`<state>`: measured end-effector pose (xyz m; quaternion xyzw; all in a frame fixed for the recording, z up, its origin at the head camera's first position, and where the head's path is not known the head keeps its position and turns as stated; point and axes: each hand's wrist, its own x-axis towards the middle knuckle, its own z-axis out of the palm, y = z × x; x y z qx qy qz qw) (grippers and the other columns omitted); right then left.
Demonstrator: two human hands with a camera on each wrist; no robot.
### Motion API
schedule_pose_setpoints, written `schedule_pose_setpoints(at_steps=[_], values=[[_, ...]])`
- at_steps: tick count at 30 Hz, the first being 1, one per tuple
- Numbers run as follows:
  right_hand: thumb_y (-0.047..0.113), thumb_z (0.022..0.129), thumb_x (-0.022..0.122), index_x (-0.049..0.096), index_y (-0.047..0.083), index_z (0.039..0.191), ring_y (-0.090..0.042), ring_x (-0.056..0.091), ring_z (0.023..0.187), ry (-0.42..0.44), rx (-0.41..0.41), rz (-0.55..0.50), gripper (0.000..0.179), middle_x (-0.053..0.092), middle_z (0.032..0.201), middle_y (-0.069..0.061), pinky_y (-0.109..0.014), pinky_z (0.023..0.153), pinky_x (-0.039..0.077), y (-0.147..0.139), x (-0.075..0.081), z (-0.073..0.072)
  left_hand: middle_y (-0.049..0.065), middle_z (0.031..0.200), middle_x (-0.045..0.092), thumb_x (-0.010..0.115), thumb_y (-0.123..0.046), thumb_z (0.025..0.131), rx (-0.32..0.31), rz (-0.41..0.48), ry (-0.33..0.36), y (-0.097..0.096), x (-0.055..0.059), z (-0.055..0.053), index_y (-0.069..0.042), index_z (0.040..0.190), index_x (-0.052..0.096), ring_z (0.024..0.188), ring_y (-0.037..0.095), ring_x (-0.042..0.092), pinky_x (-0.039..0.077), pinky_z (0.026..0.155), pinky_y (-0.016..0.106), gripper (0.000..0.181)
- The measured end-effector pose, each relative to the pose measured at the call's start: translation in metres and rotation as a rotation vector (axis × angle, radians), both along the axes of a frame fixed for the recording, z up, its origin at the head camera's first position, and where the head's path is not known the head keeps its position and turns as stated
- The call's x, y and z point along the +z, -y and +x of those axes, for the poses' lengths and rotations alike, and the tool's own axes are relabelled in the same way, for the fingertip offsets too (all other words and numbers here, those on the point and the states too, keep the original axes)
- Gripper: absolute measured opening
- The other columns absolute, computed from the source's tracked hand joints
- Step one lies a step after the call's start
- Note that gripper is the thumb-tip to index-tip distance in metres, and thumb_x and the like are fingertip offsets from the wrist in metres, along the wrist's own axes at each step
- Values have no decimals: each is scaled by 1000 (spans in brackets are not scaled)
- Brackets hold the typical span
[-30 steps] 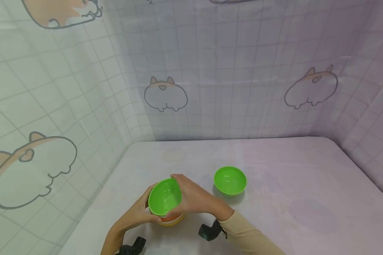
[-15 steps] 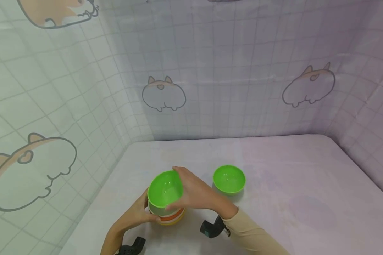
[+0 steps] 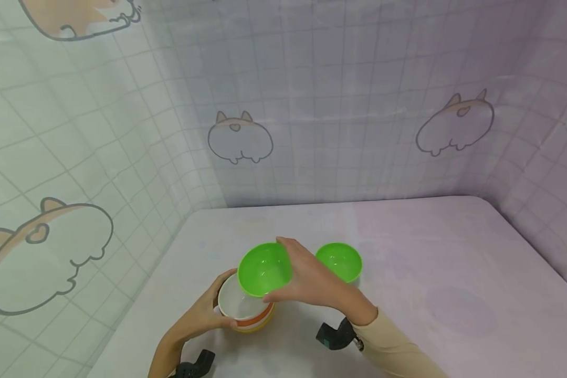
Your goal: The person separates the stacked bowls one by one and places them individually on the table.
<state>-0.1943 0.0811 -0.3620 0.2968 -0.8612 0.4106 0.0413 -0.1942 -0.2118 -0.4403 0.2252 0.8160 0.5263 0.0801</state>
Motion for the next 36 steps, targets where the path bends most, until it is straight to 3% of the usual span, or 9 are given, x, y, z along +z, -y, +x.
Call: schedule_pose_setpoints(at_steps=[5, 13, 23, 32, 36], values=[[55, 64, 85, 32, 7, 148, -22, 47, 125, 14, -46, -4, 110, 44, 143, -7, -48, 95, 43, -16, -6, 4, 7, 141, 43, 90, -19, 67, -13, 0, -22, 1, 1, 0, -15, 150, 27, 121, 25, 48, 43, 96, 34, 105], [57, 63, 85, 32, 14, 147, -26, 50, 117, 41, -158, 14, 109, 46, 139, -7, -46, 85, 48, -44, -11, 12, 6, 142, 42, 89, -21, 67, -21, 5, -35, 4, -2, -1, -19, 150, 28, 123, 25, 48, 42, 97, 36, 104], [55, 65, 84, 29, 3, 148, -34, 51, 116, 41, -301, 20, 112, 42, 141, -16, -50, 85, 49, -94, -8, 14, 7, 141, 43, 90, -21, 67, -42, 13, -43, 4, -3, -3, -11, 151, 26, 122, 25, 48, 41, 98, 33, 106], [48, 71, 84, 22, -5, 148, -43, 45, 118, 15, -413, 86, 113, 36, 144, -27, -59, 87, 44, -142, -10, 14, 6, 145, 40, 89, -19, 68, -21, 13, -20, 0, -2, -1, -22, 150, 28, 123, 24, 47, 41, 98, 37, 103], [43, 73, 83, 18, -9, 148, -48, 42, 119, 21, -444, 98, 113, 34, 142, -31, -64, 86, 42, -160, -12, 15, 6, 145, 40, 89, -18, 68, -20, 18, -20, -1, -2, -2, -17, 151, 27, 123, 25, 47, 41, 98, 37, 104]])
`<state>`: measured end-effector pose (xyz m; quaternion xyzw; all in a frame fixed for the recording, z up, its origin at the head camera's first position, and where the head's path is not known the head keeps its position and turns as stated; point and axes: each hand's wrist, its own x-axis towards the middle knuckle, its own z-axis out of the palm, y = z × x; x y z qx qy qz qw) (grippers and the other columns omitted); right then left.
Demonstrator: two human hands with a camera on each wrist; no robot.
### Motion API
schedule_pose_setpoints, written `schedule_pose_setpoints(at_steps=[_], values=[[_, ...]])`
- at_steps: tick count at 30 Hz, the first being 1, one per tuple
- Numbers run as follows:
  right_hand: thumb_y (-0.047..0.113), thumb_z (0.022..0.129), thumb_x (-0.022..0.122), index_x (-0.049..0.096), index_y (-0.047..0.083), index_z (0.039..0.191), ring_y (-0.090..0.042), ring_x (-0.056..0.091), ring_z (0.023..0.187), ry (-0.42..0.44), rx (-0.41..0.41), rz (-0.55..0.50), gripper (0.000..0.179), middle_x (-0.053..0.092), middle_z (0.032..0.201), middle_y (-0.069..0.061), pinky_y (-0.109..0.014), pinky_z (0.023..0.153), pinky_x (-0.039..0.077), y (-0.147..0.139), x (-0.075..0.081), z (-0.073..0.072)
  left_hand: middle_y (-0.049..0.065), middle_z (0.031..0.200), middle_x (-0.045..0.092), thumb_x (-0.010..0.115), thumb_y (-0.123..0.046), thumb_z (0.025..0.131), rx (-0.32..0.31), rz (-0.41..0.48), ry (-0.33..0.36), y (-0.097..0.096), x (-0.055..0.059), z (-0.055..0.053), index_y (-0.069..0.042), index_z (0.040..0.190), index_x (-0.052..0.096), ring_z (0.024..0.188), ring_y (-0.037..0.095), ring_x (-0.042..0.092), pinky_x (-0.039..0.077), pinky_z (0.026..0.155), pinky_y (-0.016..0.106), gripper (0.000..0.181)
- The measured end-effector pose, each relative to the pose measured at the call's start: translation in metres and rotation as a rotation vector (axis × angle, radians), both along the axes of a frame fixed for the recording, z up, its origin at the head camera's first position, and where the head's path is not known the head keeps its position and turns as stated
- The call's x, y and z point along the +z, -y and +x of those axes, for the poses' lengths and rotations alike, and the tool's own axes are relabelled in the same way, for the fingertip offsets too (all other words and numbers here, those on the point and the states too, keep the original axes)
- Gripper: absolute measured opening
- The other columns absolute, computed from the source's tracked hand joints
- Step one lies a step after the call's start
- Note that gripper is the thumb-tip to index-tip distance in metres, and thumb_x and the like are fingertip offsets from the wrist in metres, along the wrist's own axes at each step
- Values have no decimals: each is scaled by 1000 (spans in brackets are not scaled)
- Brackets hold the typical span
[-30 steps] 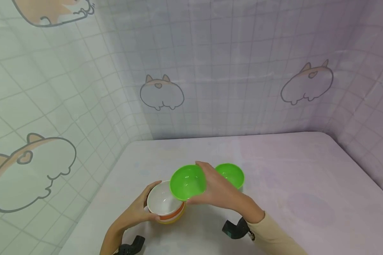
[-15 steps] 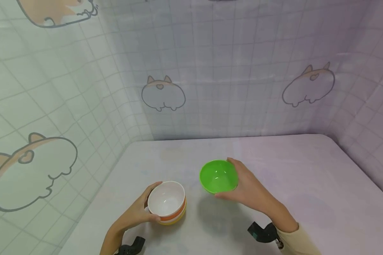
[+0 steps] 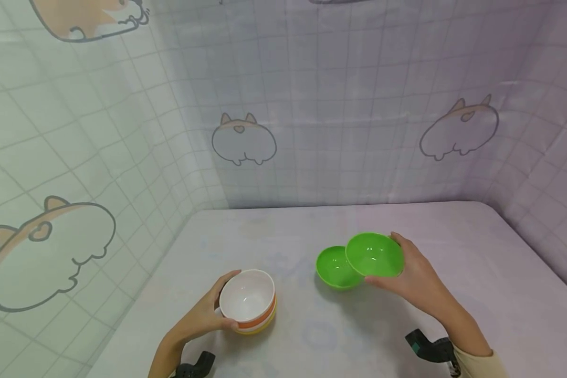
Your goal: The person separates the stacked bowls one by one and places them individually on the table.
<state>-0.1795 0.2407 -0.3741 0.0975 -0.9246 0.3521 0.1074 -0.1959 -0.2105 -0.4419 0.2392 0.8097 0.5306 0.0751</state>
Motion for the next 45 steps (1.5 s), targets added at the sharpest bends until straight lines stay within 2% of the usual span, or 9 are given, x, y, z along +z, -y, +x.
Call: schedule_pose_setpoints(at_steps=[3, 7, 15, 23, 31, 37, 45], values=[[41, 73, 84, 18, -12, 147, -49, 42, 117, -9, -20, 9, 112, 36, 140, -34, -65, 84, 42, -9, -4, 1, 6, 145, 40, 89, -18, 68, -1, 1, 3, 0, 0, 0, -14, 151, 26, 124, 25, 47, 41, 98, 37, 105], [41, 73, 84, 18, -14, 145, -51, 42, 116, -21, -50, 31, 112, 37, 137, -36, -66, 83, 42, -18, -11, 2, 5, 145, 39, 89, -18, 68, 4, -1, 15, 1, 0, 0, -16, 151, 27, 125, 24, 46, 40, 99, 37, 104], [41, 74, 82, 15, -16, 145, -53, 40, 116, 13, -74, 48, 114, 35, 136, -39, -68, 83, 39, -31, -23, 4, 5, 145, 39, 89, -18, 68, -7, -2, -1, 2, -1, -1, -14, 151, 27, 124, 25, 47, 40, 99, 38, 104], [41, 75, 82, 17, -19, 143, -54, 39, 115, 21, -90, 61, 111, 35, 133, -40, -68, 83, 39, -40, -35, 2, 3, 145, 40, 89, -19, 68, 1, -1, 20, 2, -2, -1, -30, 149, 29, 124, 22, 47, 39, 99, 43, 101], [41, 76, 80, 17, -22, 141, -56, 38, 115, 59, -106, 85, 110, 33, 131, -44, -69, 84, 38, -45, -44, -1, 4, 145, 40, 89, -19, 68, -4, -6, 10, 3, -3, -1, -22, 151, 28, 124, 22, 47, 39, 99, 40, 103], [42, 77, 79, 16, -25, 138, -59, 37, 114, 93, -124, 92, 111, 31, 129, -47, -70, 86, 36, -48, -49, -4, 2, 145, 40, 89, -18, 68, -11, -5, 12, 4, -4, -4, -29, 149, 28, 124, 21, 47, 39, 99, 39, 102], [41, 76, 81, 17, -27, 137, -59, 38, 111, 102, -126, 72, 111, 31, 127, -47, -70, 85, 37, -48, -57, -7, 2, 145, 40, 88, -18, 68, -20, -2, -3, 5, -4, -8, -29, 149, 28, 124, 22, 47, 39, 99, 38, 101]])
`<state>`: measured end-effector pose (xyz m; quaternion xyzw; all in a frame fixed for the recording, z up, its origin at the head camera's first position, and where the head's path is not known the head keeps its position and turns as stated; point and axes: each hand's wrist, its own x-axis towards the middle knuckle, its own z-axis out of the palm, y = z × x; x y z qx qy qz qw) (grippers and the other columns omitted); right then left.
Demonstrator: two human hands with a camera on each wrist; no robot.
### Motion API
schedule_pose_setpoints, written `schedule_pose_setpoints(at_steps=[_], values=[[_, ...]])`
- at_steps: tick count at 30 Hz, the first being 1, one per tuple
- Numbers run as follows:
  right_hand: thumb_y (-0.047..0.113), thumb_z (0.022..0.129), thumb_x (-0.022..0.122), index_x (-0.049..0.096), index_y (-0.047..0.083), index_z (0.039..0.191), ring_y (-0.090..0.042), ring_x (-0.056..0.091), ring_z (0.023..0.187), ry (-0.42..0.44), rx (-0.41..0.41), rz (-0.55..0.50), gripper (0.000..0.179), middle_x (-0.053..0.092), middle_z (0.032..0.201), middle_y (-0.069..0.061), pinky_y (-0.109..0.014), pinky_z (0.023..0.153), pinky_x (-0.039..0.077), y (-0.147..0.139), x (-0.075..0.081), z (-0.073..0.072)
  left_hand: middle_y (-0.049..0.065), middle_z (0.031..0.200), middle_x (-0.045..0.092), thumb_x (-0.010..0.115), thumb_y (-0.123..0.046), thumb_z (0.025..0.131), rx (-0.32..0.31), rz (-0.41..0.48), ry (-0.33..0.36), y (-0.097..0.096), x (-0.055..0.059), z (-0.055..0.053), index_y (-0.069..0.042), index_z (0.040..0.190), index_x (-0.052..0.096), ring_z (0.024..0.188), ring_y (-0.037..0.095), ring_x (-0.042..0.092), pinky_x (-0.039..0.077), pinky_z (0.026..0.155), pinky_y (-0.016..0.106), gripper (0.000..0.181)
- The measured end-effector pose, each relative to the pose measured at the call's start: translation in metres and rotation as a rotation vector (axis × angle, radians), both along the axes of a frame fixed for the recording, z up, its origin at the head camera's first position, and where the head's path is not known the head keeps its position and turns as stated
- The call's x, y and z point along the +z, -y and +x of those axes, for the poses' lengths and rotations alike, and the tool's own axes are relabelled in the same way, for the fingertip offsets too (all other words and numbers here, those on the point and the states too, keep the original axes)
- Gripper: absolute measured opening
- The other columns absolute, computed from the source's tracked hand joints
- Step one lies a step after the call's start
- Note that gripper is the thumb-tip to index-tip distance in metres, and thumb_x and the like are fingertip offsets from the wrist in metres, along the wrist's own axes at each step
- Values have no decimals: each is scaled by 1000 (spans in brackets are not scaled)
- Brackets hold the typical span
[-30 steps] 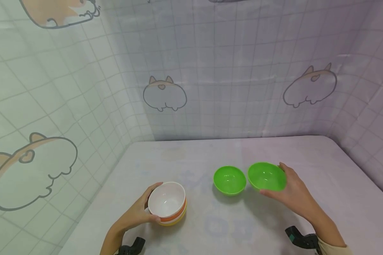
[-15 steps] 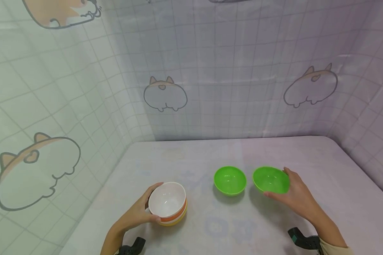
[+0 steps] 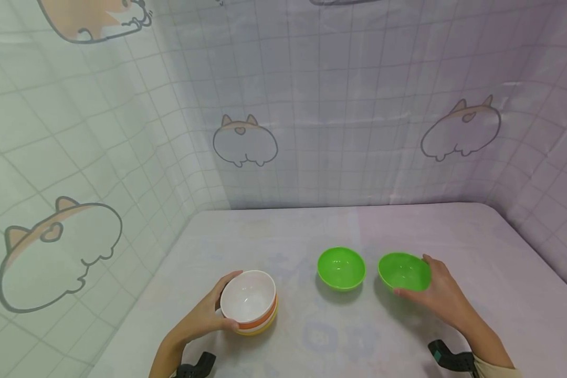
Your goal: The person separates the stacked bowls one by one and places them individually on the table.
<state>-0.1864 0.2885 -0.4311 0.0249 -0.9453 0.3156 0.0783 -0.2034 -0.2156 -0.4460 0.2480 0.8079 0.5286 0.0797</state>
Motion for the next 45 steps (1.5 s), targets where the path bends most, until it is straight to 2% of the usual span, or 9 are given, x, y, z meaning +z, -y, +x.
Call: schedule_pose_setpoints(at_steps=[7, 21, 30, 37, 42, 45], values=[[41, 76, 80, 16, -27, 136, -58, 38, 111, 17, 1, -8, 111, 31, 127, -47, -70, 85, 37, 0, -5, -3, 2, 144, 41, 89, -18, 68, 12, 0, 5, -2, 1, 0, -27, 149, 29, 124, 22, 46, 39, 100, 37, 101], [40, 75, 81, 17, -25, 136, -56, 38, 111, -2, 15, -16, 110, 31, 126, -45, -70, 84, 37, -2, -12, -6, 5, 145, 40, 88, -18, 69, -3, 11, 8, -3, 1, 0, -15, 152, 26, 124, 24, 47, 40, 99, 35, 104], [33, 71, 85, 17, -24, 136, -54, 37, 111, -33, 35, -31, 110, 30, 126, -44, -68, 85, 36, -2, -13, -6, 6, 144, 40, 88, -17, 69, -4, 13, 5, -4, 1, 0, -12, 152, 24, 123, 25, 47, 41, 98, 34, 105], [31, 69, 85, 16, -24, 137, -54, 37, 111, -37, 44, -39, 111, 30, 126, -44, -68, 85, 36, -2, -15, -5, 6, 145, 40, 88, -17, 69, -6, 18, 5, -4, -1, -1, -23, 151, 27, 124, 24, 47, 40, 98, 34, 102], [31, 69, 85, 15, -23, 138, -54, 37, 111, -31, 45, -39, 113, 30, 127, -43, -68, 85, 36, -2, -15, -4, 7, 145, 40, 87, -15, 70, -15, 25, 9, -5, -2, -1, -16, 152, 25, 124, 24, 47, 41, 98, 33, 103], [32, 71, 84, 13, -24, 138, -55, 37, 111, -14, 55, -39, 113, 29, 127, -44, -69, 85, 36, -3, -14, -4, 7, 145, 40, 87, -15, 70, -8, 20, 13, -5, -1, -1, -16, 152, 25, 124, 24, 47, 40, 98, 34, 103]])
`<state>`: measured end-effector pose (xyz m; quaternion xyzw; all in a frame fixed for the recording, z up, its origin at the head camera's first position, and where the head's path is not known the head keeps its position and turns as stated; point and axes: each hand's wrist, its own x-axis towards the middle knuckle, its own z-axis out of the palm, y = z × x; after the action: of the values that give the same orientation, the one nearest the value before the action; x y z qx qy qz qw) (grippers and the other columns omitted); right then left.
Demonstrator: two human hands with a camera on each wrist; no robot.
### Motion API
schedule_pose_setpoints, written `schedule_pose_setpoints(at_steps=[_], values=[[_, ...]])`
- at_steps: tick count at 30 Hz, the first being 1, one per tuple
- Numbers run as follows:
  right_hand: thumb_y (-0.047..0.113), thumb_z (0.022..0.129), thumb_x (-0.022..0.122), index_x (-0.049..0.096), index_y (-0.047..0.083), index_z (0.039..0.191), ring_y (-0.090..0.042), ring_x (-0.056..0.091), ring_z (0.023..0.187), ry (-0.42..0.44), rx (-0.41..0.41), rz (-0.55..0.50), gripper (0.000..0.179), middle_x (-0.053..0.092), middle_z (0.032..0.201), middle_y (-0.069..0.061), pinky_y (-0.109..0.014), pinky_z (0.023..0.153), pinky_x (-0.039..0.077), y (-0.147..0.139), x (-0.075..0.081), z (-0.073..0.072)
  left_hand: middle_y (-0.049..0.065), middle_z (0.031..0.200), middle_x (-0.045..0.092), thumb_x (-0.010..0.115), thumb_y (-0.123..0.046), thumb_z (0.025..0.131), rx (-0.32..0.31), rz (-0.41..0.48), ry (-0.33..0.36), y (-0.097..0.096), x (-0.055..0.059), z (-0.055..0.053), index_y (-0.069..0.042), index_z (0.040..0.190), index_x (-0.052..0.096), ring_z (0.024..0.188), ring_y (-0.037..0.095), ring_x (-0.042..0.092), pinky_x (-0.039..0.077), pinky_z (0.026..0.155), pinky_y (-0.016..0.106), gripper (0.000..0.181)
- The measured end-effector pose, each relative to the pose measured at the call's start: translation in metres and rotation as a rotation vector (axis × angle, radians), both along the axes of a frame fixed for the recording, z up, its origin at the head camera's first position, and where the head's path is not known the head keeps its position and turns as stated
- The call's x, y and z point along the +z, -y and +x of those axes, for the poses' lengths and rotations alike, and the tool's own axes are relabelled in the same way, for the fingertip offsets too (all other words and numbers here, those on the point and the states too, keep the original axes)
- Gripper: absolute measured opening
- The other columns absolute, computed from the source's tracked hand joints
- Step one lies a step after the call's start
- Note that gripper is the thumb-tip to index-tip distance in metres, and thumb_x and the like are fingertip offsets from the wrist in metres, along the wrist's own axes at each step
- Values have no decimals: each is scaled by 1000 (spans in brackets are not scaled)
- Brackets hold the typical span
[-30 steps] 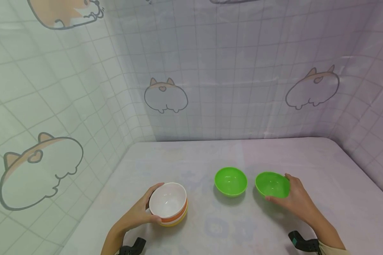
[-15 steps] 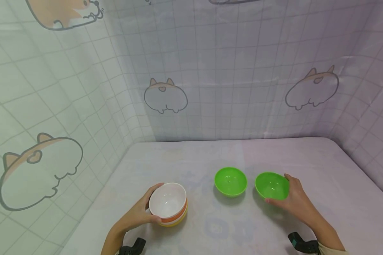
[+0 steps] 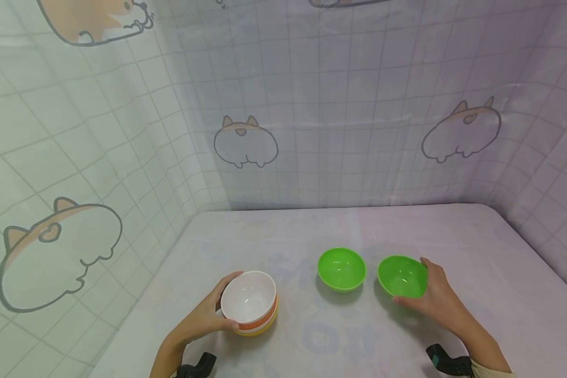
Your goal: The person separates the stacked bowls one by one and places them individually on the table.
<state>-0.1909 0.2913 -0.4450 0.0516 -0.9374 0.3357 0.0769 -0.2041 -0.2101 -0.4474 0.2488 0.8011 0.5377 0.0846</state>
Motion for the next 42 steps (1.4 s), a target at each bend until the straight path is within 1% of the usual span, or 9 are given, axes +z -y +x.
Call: schedule_pose_setpoints(at_steps=[7, 11, 15, 19, 23, 27, 30, 38, 42], values=[[39, 75, 81, 7, -20, 143, -62, 29, 119, 37, -3, 18, 116, 21, 135, -47, -74, 87, 31, -2, 10, 5, 5, 145, 40, 87, -15, 71, 13, -4, 43, 1, 2, 2, -31, 149, 27, 125, 23, 46, 39, 98, 44, 100], [39, 77, 80, 5, -17, 145, -63, 23, 124, 22, 7, 12, 116, 17, 138, -48, -75, 89, 27, 0, 21, 6, 4, 145, 39, 86, -14, 72, 5, 6, 52, 1, 3, 2, -31, 150, 27, 126, 23, 45, 38, 98, 48, 99], [38, 78, 80, 3, -13, 148, -62, 19, 128, 6, 34, -30, 115, 14, 143, -45, -75, 91, 24, 9, 34, 7, 4, 145, 39, 86, -14, 72, 2, 2, 47, 1, 4, 4, -31, 150, 27, 126, 22, 46, 39, 98, 44, 99], [38, 79, 79, 4, -6, 151, -59, 20, 130, -14, 50, -74, 113, 15, 146, -40, -75, 91, 24, 23, 46, 5, 5, 145, 39, 86, -14, 72, 0, 1, 33, 1, 4, 5, -29, 150, 27, 125, 22, 46, 40, 98, 39, 100], [36, 77, 82, 7, 0, 153, -55, 24, 131, -59, 87, -105, 112, 18, 149, -34, -74, 92, 26, 40, 52, 1, 5, 146, 39, 87, -15, 71, 3, -5, 28, 1, 5, 6, -23, 152, 26, 125, 24, 46, 40, 98, 42, 101], [36, 76, 82, 10, 3, 154, -54, 27, 131, -78, 146, -115, 111, 19, 150, -31, -72, 94, 28, 59, 55, -5, 5, 146, 38, 87, -15, 71, 15, -12, 35, 0, 6, 7, -15, 153, 24, 126, 24, 45, 39, 99, 47, 104], [39, 76, 82, 12, 7, 154, -52, 27, 132, -72, 202, -134, 109, 20, 152, -27, -69, 96, 29, 74, 56, -9, 6, 147, 38, 87, -16, 70, 20, -11, 42, -1, 8, 8, -13, 153, 23, 127, 25, 44, 38, 99, 49, 104], [43, 76, 81, 17, 10, 153, -43, 30, 135, -79, 347, -152, 105, 22, 154, -19, -64, 99, 32, 118, 51, -17, 7, 147, 37, 87, -18, 71, 26, -24, 54, 0, 9, 10, -28, 151, 25, 128, 27, 44, 36, 99, 53, 101], [53, 73, 80, 19, 13, 153, -36, 27, 138, -51, 388, -154, 108, 23, 155, -14, -60, 103, 30, 138, 46, -17, 6, 147, 37, 87, -17, 71, 22, -25, 55, 1, 10, 10, -32, 150, 25, 127, 25, 44, 37, 99, 52, 101]])
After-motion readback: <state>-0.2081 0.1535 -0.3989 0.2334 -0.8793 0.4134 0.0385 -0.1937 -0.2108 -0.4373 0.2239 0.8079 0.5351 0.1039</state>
